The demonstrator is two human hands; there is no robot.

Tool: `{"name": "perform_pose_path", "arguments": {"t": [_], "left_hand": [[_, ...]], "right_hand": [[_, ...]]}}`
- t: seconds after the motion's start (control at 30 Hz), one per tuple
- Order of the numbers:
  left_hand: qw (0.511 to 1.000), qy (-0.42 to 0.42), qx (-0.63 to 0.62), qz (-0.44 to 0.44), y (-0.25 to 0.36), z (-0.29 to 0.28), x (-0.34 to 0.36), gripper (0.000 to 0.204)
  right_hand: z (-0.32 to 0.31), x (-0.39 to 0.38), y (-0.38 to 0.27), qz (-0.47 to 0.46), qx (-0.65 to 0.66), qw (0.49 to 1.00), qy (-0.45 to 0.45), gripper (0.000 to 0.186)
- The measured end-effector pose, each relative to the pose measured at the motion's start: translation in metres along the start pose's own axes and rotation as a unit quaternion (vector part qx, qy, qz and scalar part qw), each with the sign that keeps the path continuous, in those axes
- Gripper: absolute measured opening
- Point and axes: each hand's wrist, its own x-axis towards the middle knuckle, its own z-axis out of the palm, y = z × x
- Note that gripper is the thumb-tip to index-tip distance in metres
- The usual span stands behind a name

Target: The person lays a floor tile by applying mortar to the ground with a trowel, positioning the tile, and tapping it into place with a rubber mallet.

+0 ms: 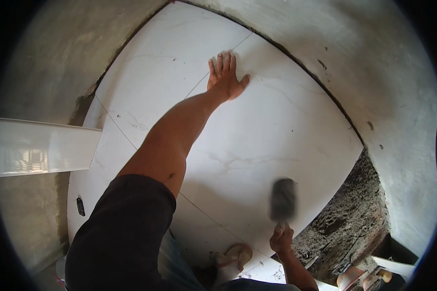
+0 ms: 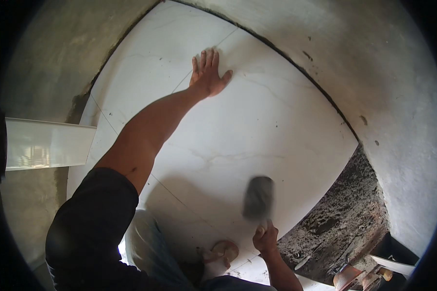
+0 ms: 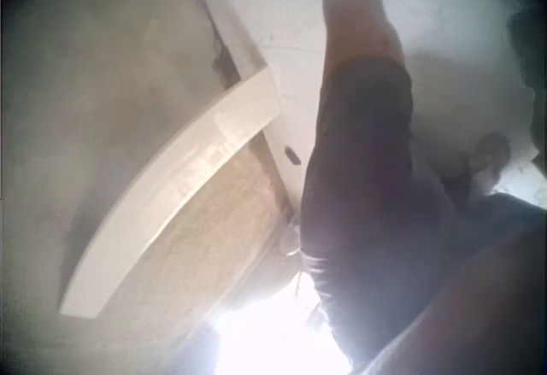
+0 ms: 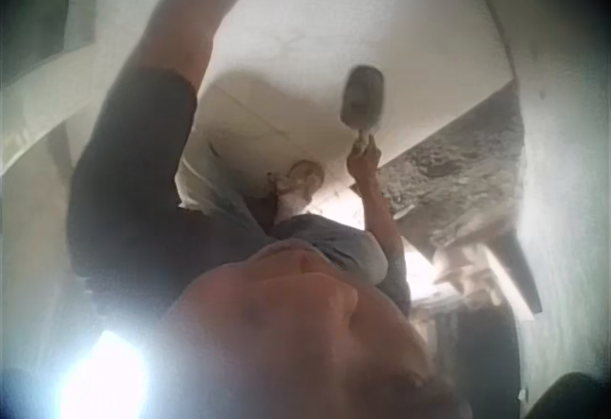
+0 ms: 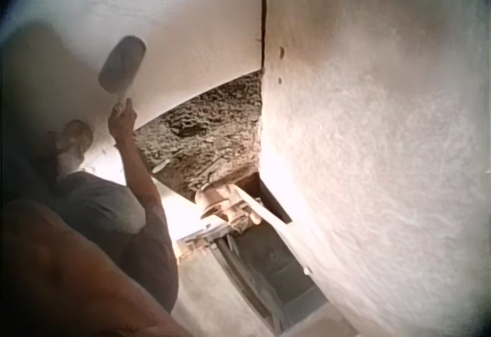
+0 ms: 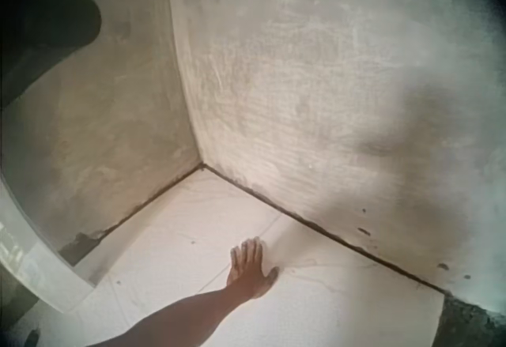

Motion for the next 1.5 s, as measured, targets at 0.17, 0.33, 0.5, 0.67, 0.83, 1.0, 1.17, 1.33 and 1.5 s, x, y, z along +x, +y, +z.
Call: {"name": "perform_pose_path", "arguments": {"t": [0.17,0.33,0.5,0.67,0.83,1.0,1.17,1.33,1.5], "left_hand": [[1.0,-0.013,0.003,-0.001,0.001,-0.002,-0.002,0.083],[1.0,-0.011,0.013,-0.002,-0.001,-0.003,0.001,0.082],[1.0,-0.011,0.01,-0.008,-0.008,0.0,-0.001,0.082],[0.999,0.031,0.016,0.003,-0.003,0.009,0.009,0.081],[0.993,0.114,0.014,0.038,-0.018,0.047,-0.003,0.079],[0.995,0.039,0.09,-0.006,-0.006,0.025,-0.055,0.075],[0.996,0.002,0.087,-0.018,0.01,0.013,-0.105,0.075],[0.996,-0.009,0.09,0.011,0.008,0.018,-0.184,0.075],[0.993,-0.036,0.103,0.033,0.026,0.019,-0.244,0.074]], "right_hand": [[-0.004,0.009,-0.01,-0.071,0.036,0.997,0.002,0.041],[-0.01,0.04,-0.027,-0.037,-0.012,0.997,-0.072,0.034],[-0.005,0.021,-0.024,0.048,-0.057,0.994,-0.08,0.036],[-0.008,0.025,-0.032,0.145,-0.065,0.977,-0.146,0.026],[-0.015,0.018,-0.024,0.076,-0.007,0.994,-0.083,0.034],[-0.025,0.014,-0.04,0.133,0.03,0.989,-0.064,0.039],[-0.029,0.012,-0.047,0.147,0.053,0.986,-0.063,0.04],[-0.021,0.011,-0.022,0.21,0.035,0.97,-0.114,0.049],[-0.019,0.005,-0.013,0.223,0.05,0.97,-0.082,0.05]]}}
